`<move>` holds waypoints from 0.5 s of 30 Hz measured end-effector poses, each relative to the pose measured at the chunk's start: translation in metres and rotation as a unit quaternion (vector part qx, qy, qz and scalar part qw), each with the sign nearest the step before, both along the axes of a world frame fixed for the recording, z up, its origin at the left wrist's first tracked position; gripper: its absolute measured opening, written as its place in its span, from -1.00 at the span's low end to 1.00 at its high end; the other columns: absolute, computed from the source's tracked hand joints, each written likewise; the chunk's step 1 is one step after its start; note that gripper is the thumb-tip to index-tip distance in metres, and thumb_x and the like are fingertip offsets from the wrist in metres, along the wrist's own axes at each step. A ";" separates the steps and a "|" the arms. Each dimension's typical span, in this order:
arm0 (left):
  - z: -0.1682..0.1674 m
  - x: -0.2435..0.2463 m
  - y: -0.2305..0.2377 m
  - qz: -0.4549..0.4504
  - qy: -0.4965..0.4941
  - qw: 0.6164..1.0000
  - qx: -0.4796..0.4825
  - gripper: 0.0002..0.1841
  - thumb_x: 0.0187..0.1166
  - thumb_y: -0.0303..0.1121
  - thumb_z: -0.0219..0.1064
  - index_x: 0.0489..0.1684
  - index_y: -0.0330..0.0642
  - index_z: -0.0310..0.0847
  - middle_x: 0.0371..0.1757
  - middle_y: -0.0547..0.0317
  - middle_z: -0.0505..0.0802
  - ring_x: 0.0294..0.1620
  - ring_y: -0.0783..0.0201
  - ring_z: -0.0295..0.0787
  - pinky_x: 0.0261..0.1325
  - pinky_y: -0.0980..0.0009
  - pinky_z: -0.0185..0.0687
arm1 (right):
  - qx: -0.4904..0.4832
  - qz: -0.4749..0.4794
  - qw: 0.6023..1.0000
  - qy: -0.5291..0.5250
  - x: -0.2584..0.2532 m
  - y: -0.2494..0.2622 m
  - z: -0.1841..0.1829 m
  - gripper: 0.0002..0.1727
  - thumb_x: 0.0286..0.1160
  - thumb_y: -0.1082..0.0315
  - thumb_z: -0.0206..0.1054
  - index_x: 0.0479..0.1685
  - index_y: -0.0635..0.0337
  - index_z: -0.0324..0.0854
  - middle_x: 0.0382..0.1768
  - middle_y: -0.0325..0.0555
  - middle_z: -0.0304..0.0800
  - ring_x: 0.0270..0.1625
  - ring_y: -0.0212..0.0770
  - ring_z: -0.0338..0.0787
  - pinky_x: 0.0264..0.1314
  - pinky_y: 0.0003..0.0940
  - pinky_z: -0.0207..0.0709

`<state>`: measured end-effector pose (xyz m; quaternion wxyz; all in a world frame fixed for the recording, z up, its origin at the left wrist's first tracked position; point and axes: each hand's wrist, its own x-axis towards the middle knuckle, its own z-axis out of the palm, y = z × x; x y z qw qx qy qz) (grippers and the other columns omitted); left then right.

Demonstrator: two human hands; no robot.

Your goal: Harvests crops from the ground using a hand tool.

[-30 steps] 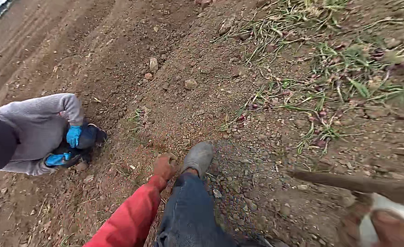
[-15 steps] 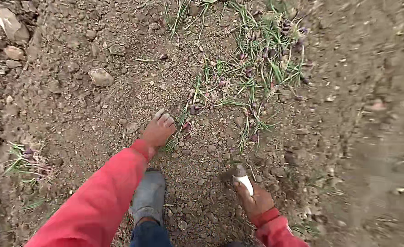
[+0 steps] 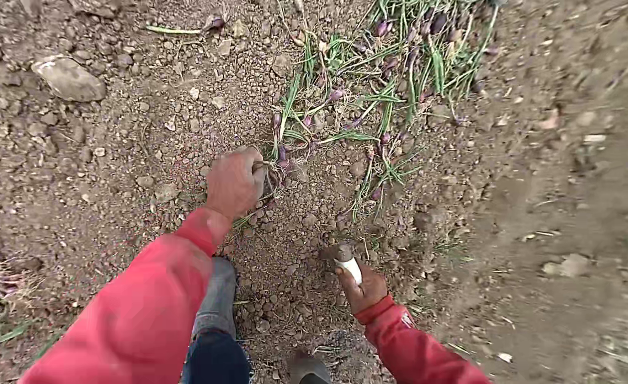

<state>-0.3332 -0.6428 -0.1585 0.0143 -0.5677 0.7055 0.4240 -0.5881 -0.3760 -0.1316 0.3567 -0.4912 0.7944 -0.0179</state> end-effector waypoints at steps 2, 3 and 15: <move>0.026 -0.007 -0.045 0.072 0.075 0.992 -0.076 -0.75 0.68 -0.23 0.27 0.09 -0.16 0.74 -0.07 -0.02 0.89 0.03 -0.07 0.85 0.04 -0.18 0.69 | -0.011 0.010 1.000 0.002 -0.002 -0.003 -0.005 -0.18 0.57 -0.32 0.08 -0.04 0.42 0.75 -0.55 0.06 0.81 -0.53 -0.03 0.83 -0.44 0.10 0.69; 0.036 -0.008 -0.055 0.096 0.084 0.988 -0.090 -0.76 0.68 -0.26 0.22 0.11 -0.15 0.69 -0.13 -0.02 0.86 -0.04 -0.05 0.84 -0.02 -0.17 0.68 | -0.001 0.009 1.000 0.002 -0.001 -0.001 -0.002 -0.19 0.57 -0.32 0.08 -0.03 0.41 0.75 -0.54 0.04 0.82 -0.52 -0.04 0.84 -0.42 0.10 0.69; 0.031 -0.031 0.075 -0.002 -0.055 0.997 0.063 -0.77 0.63 -0.38 0.36 0.12 -0.23 0.79 0.30 -0.18 0.80 0.17 -0.21 0.81 0.07 -0.28 0.73 | -0.042 0.013 0.998 -0.042 -0.048 -0.014 -0.091 -0.53 0.54 0.29 0.22 0.09 0.67 0.63 -0.11 0.34 0.83 -0.08 -0.05 0.85 0.11 -0.15 0.68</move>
